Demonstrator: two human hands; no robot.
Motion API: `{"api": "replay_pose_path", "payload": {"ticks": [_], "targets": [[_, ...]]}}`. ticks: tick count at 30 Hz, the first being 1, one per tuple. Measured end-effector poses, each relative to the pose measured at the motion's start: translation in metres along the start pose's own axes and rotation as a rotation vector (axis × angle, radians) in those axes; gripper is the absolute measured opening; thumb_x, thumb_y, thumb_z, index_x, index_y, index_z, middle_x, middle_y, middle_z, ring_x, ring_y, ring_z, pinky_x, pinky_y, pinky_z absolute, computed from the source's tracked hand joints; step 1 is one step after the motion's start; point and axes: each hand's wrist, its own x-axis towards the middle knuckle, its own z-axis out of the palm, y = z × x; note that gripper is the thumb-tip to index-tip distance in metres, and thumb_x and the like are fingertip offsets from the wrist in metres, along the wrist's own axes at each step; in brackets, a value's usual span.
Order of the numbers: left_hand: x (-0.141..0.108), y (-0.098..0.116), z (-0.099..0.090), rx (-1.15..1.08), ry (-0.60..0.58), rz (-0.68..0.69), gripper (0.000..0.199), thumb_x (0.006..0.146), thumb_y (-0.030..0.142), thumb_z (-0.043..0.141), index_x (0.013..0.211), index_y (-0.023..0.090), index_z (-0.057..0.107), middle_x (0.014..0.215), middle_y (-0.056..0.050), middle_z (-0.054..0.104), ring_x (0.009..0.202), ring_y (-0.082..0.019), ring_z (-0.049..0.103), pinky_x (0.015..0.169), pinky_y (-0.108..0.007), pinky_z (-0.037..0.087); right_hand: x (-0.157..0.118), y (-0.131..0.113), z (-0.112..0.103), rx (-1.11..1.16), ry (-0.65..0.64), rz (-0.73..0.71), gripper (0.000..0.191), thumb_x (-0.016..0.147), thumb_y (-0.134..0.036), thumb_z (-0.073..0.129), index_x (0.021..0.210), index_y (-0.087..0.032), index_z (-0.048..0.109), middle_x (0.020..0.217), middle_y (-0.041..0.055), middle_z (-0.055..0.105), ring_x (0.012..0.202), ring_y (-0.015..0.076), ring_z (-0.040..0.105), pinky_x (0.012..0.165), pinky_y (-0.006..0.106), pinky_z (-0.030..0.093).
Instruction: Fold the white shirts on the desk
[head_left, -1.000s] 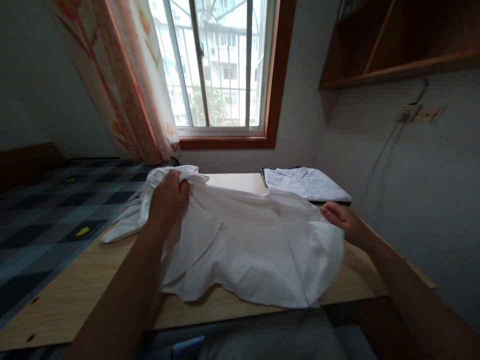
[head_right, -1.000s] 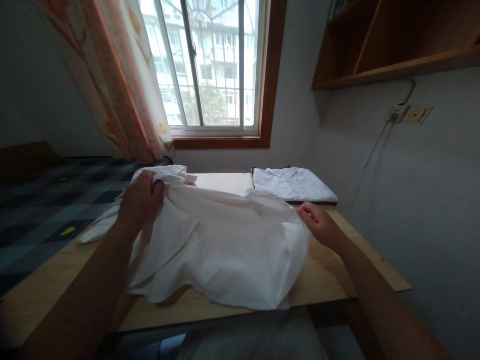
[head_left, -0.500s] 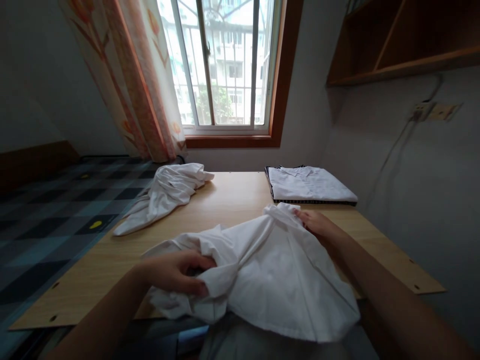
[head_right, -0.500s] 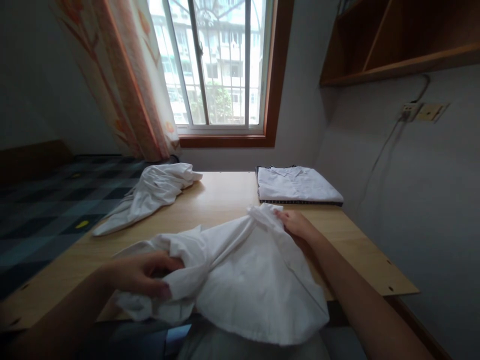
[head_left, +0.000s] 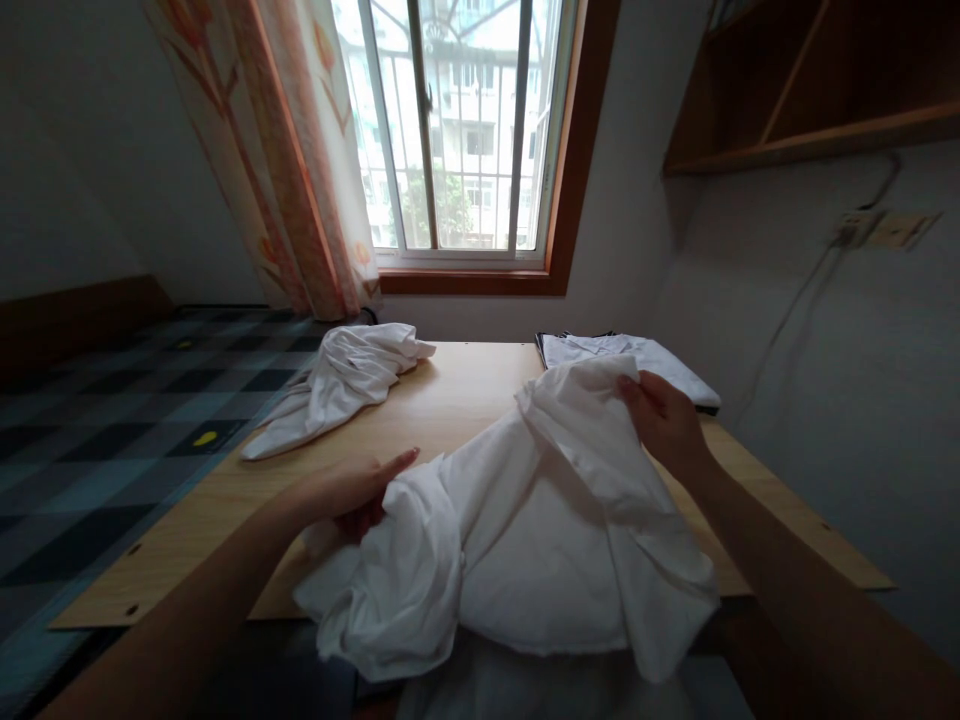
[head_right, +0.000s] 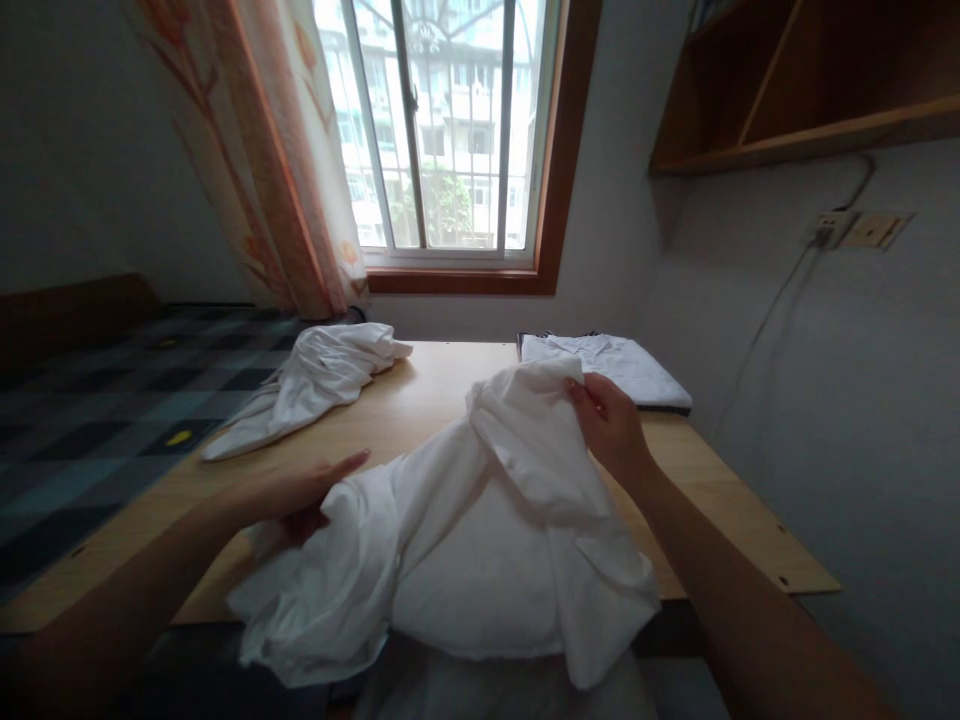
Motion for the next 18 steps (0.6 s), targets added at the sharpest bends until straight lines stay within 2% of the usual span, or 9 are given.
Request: {"api": "replay_pose_path", "payload": {"ticks": [3, 5, 7, 8, 10, 12, 14, 16, 18], "targets": [[0.008, 0.008, 0.001, 0.12, -0.176, 0.041, 0.06, 0.074, 0.074, 0.051, 0.048, 0.02, 0.055, 0.05, -0.006, 0.061, 0.047, -0.019, 0.056, 0.049, -0.029, 0.042, 0.001, -0.012, -0.011, -0.175, 0.016, -0.151, 0.048, 0.092, -0.06, 0.044, 0.064, -0.022, 0.049, 0.066, 0.0031, 0.051, 0.068, 0.0181, 0.048, 0.066, 0.03, 0.04], [0.01, 0.015, -0.006, 0.187, -0.145, 0.194, 0.049, 0.074, 0.062, 0.056, 0.049, 0.02, 0.055, 0.05, -0.003, 0.06, 0.049, -0.016, 0.052, 0.051, -0.027, 0.038, 0.004, -0.014, -0.021, -0.227, -0.003, -0.101, 0.047, 0.091, -0.059, 0.048, 0.062, -0.021, 0.052, 0.061, 0.0021, 0.05, 0.063, 0.0177, 0.049, 0.063, 0.03, 0.04], [0.008, 0.025, -0.02, 0.171, -0.033, 0.295, 0.047, 0.076, 0.059, 0.054, 0.05, 0.019, 0.055, 0.051, -0.002, 0.059, 0.051, -0.015, 0.05, 0.052, -0.027, 0.037, 0.012, -0.013, -0.031, -0.136, 0.021, 0.063, 0.046, 0.088, -0.06, 0.052, 0.065, -0.021, 0.057, 0.055, -0.0003, 0.047, 0.056, 0.0161, 0.048, 0.056, 0.029, 0.038], [0.005, 0.03, -0.03, 0.127, 0.067, 0.334, 0.047, 0.077, 0.059, 0.052, 0.052, 0.019, 0.056, 0.053, -0.001, 0.059, 0.053, -0.015, 0.05, 0.054, -0.026, 0.038, 0.017, -0.012, -0.036, -0.046, 0.05, 0.156, 0.045, 0.087, -0.061, 0.054, 0.069, -0.021, 0.06, 0.053, -0.0014, 0.047, 0.053, 0.0153, 0.047, 0.053, 0.028, 0.037], [-0.002, 0.039, -0.05, -0.03, 0.413, 0.417, 0.046, 0.079, 0.058, 0.052, 0.06, 0.018, 0.06, 0.061, -0.001, 0.06, 0.061, -0.015, 0.053, 0.059, -0.027, 0.042, 0.03, -0.012, -0.046, 0.144, 0.15, 0.287, 0.04, 0.085, -0.059, 0.058, 0.08, -0.02, 0.064, 0.054, -0.0031, 0.048, 0.049, 0.0134, 0.046, 0.047, 0.026, 0.035], [-0.01, 0.044, -0.071, -0.254, 0.854, 0.509, 0.043, 0.083, 0.057, 0.05, 0.074, 0.017, 0.065, 0.077, -0.001, 0.064, 0.074, -0.016, 0.058, 0.069, -0.029, 0.048, 0.045, -0.015, -0.056, 0.288, 0.3, 0.307, 0.034, 0.086, -0.052, 0.062, 0.084, -0.018, 0.064, 0.058, -0.0034, 0.05, 0.049, 0.011, 0.044, 0.047, 0.025, 0.035], [-0.017, 0.045, -0.09, -0.392, 1.106, 0.503, 0.045, 0.086, 0.058, 0.045, 0.089, 0.019, 0.067, 0.088, -0.003, 0.065, 0.084, -0.019, 0.062, 0.075, -0.034, 0.051, 0.059, -0.021, -0.067, 0.379, 0.405, 0.284, 0.027, 0.088, -0.044, 0.062, 0.085, -0.017, 0.063, 0.06, -0.0035, 0.051, 0.05, 0.0094, 0.042, 0.049, 0.025, 0.035], [-0.021, 0.04, -0.105, -0.388, 1.056, 0.403, 0.049, 0.087, 0.061, 0.042, 0.096, 0.02, 0.067, 0.088, -0.003, 0.065, 0.085, -0.021, 0.064, 0.072, -0.036, 0.052, 0.069, -0.025, -0.077, 0.414, 0.402, 0.296, 0.023, 0.089, -0.041, 0.061, 0.087, -0.018, 0.062, 0.059, -0.004, 0.049, 0.049, 0.0092, 0.038, 0.049, 0.026, 0.032], [-0.022, 0.033, -0.111, -0.317, 0.85, 0.304, 0.052, 0.083, 0.066, 0.044, 0.094, 0.02, 0.068, 0.079, -0.003, 0.063, 0.078, -0.022, 0.064, 0.066, -0.035, 0.053, 0.074, -0.023, -0.086, 0.392, 0.332, 0.314, 0.022, 0.088, -0.043, 0.063, 0.086, -0.02, 0.063, 0.057, -0.0041, 0.047, 0.047, 0.0099, 0.035, 0.047, 0.027, 0.03]]}}
